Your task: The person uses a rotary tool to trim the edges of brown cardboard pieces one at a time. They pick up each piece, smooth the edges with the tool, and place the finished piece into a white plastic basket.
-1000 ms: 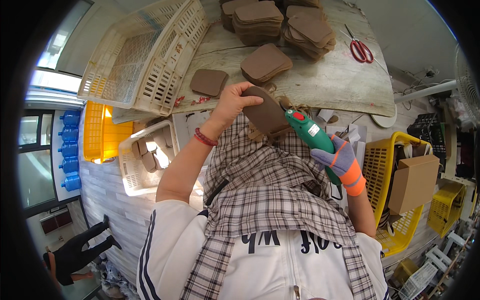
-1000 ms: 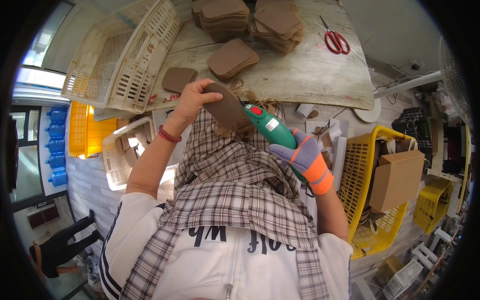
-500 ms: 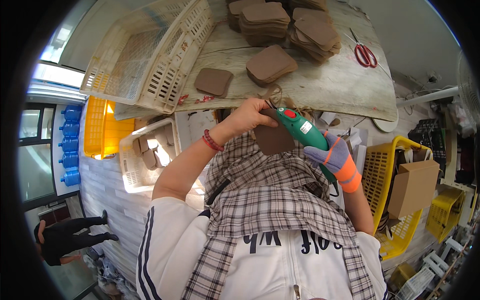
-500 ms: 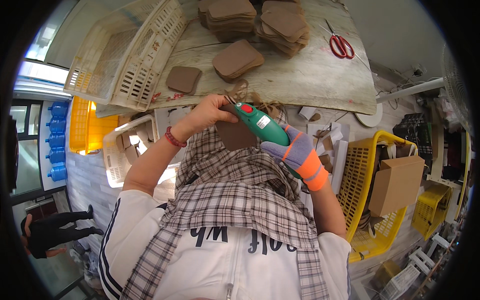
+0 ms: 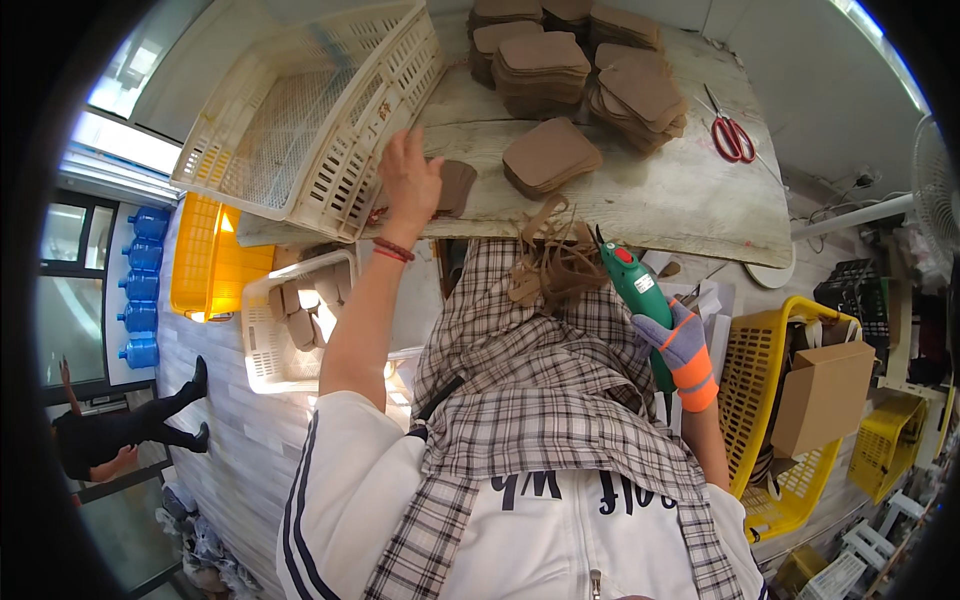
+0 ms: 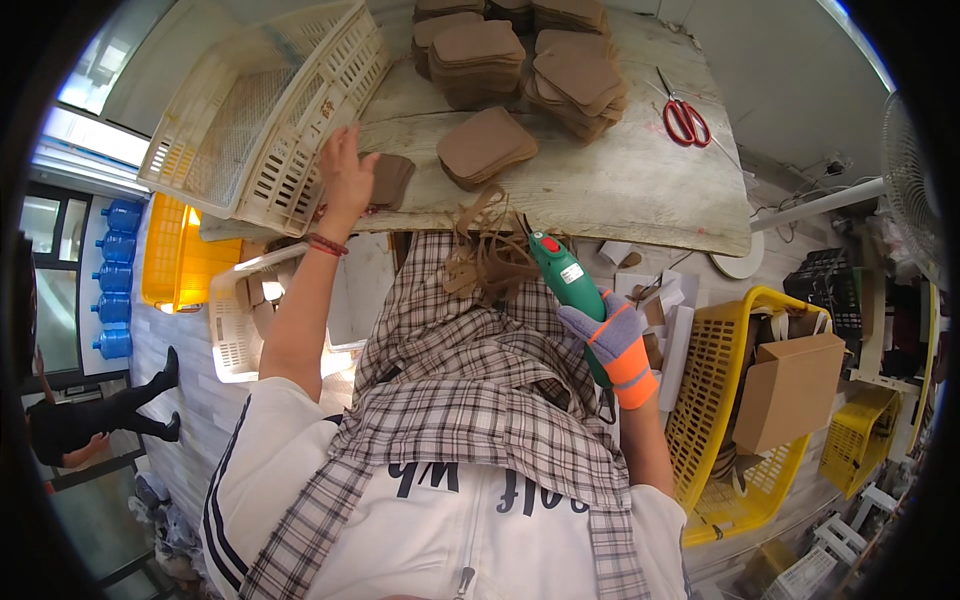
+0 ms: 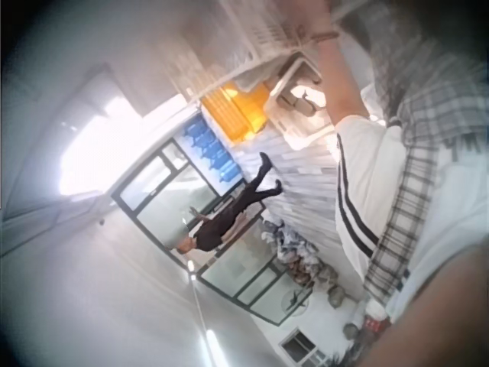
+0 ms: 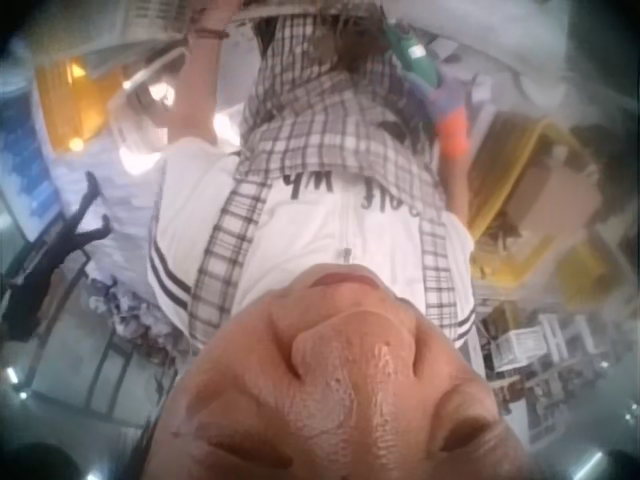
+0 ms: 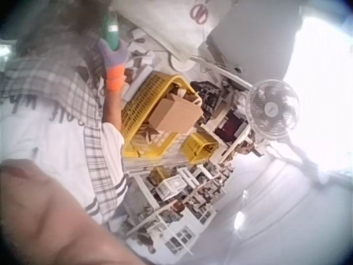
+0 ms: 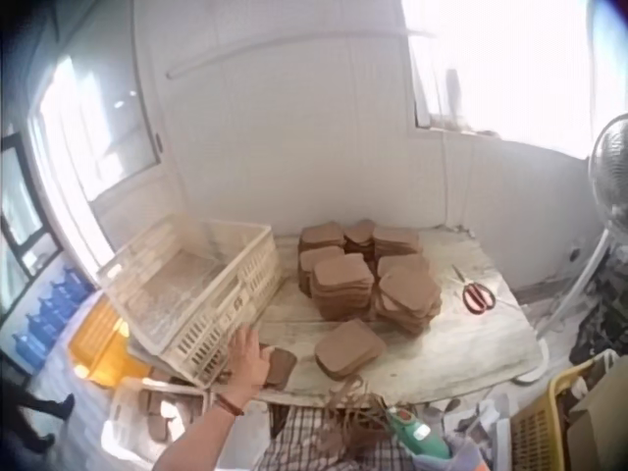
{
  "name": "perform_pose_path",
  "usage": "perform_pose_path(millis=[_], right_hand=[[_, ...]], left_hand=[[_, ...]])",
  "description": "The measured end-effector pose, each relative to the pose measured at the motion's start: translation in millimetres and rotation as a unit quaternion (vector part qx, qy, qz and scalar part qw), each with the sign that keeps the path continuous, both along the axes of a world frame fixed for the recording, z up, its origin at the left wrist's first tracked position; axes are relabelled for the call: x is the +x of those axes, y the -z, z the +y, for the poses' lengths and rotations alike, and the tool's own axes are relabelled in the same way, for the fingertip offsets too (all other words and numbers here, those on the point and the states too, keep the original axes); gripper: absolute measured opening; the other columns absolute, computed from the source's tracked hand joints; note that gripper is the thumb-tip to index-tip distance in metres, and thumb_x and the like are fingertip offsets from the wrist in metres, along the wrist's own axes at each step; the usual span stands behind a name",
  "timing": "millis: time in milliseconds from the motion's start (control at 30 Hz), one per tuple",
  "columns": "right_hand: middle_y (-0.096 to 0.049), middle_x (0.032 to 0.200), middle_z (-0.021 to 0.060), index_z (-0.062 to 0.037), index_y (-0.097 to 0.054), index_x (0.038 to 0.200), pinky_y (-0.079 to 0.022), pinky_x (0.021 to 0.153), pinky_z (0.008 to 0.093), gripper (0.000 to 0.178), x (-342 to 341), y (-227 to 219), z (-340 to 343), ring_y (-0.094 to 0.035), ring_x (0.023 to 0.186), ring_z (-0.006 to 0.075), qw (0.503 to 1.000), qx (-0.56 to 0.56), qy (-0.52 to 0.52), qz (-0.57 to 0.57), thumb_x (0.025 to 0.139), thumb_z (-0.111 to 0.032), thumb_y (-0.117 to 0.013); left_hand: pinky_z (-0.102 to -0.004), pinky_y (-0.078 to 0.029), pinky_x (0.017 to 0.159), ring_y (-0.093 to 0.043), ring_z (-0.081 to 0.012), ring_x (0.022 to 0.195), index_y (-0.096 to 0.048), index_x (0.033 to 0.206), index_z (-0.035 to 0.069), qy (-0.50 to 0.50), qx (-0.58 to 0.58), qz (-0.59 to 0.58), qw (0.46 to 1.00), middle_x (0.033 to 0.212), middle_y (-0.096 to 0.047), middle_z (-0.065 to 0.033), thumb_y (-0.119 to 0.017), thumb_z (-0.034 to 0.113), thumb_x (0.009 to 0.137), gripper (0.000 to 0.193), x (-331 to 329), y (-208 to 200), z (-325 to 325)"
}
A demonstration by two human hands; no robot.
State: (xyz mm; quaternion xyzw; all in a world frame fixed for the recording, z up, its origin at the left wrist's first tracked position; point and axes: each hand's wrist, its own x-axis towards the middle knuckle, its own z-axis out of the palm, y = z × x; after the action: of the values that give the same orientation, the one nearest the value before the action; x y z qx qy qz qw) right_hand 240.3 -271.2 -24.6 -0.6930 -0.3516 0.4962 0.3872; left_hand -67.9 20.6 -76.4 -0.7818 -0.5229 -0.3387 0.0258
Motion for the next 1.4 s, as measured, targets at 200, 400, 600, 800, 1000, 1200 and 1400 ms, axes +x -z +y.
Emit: perform_pose_path(millis=[200,400,600,800,1000,1200,1400], right_hand=[[-0.06,0.066,0.0018,0.0017,-0.061,0.096,-0.043,0.05,0.0219,0.036,-6,4,1,-0.054,0.056,0.006,1.0,0.013,0.01,-0.021,0.075,-0.023,-0.076],[-0.06,0.066,0.0015,0.0018,-0.06,0.097,-0.042,0.05,0.0223,0.037,-4,7,-3,-0.053,0.056,0.0059,0.999,0.013,0.009,-0.036,0.076,-0.024,-0.076],[-0.061,0.068,0.0022,0.0017,-0.059,0.098,-0.043,0.051,0.0222,0.038,-3,6,1,-0.053,0.057,0.0059,0.999,0.022,0.027,-0.001,0.076,-0.025,-0.075],[-0.062,0.072,0.0035,0.0021,-0.057,0.102,-0.043,0.049,0.0215,0.04,-4,9,8,-0.055,0.056,0.0073,0.995,0.073,0.063,-0.002,0.076,-0.022,-0.076],[-0.062,0.074,0.004,0.0035,-0.054,0.109,-0.043,0.046,0.0198,0.043,-15,-23,18,-0.055,0.055,0.0076,0.991,0.071,0.094,0.06,0.077,-0.018,-0.074],[-0.063,0.077,0.0042,0.0037,-0.054,0.112,-0.044,0.046,0.0199,0.042,-16,-28,17,-0.056,0.056,0.0075,0.988,0.087,0.104,0.073,0.079,-0.015,-0.073],[-0.063,0.076,0.0041,0.0034,-0.055,0.11,-0.045,0.046,0.0201,0.039,-15,-34,17,-0.057,0.057,0.0077,0.989,0.085,0.102,0.067,0.079,-0.013,-0.072]], left_hand=[[-0.0518,-0.024,0.104,-0.031,-0.036,0.128,-0.052,0.121,0.0,0.104,-0.05,0.051,0.992,0.128,-0.045,-0.0189,-0.06,0.034,0.085,0.05,93,-1,-19],[-0.0501,-0.027,0.102,-0.034,-0.0346,0.125,-0.056,0.105,0.001,0.097,-0.027,-0.024,0.995,0.117,-0.05,-0.016,-0.071,0.025,0.075,0.041,107,-8,-25],[-0.0418,-0.039,0.088,-0.05,-0.0252,0.102,-0.049,0.09,0.004,0.125,-0.231,-0.157,0.952,0.096,-0.055,-0.0087,-0.074,0.015,0.074,0.031,105,-41,-31],[-0.0343,-0.045,0.088,-0.054,-0.0183,0.098,-0.048,0.103,0.005,0.205,-0.406,-0.681,0.575,0.106,-0.056,-0.0072,-0.063,0.007,0.085,0.023,124,-58,-74],[-0.0381,-0.043,0.097,-0.053,-0.022,0.109,-0.045,0.121,0.006,0.224,-0.399,-0.817,0.351,0.117,-0.055,-0.0069,-0.058,0.002,0.087,0.036,155,-49,-101],[-0.0399,-0.042,0.098,-0.052,-0.0223,0.111,-0.045,0.123,0.008,0.224,-0.409,-0.839,0.279,0.121,-0.053,-0.0061,-0.058,0.0,0.087,0.039,166,-46,-107],[-0.0396,-0.042,0.098,-0.052,-0.0228,0.112,-0.045,0.124,0.009,0.236,-0.428,-0.828,0.275,0.121,-0.053,-0.006,-0.057,0.0,0.087,0.039,170,-48,-115]])
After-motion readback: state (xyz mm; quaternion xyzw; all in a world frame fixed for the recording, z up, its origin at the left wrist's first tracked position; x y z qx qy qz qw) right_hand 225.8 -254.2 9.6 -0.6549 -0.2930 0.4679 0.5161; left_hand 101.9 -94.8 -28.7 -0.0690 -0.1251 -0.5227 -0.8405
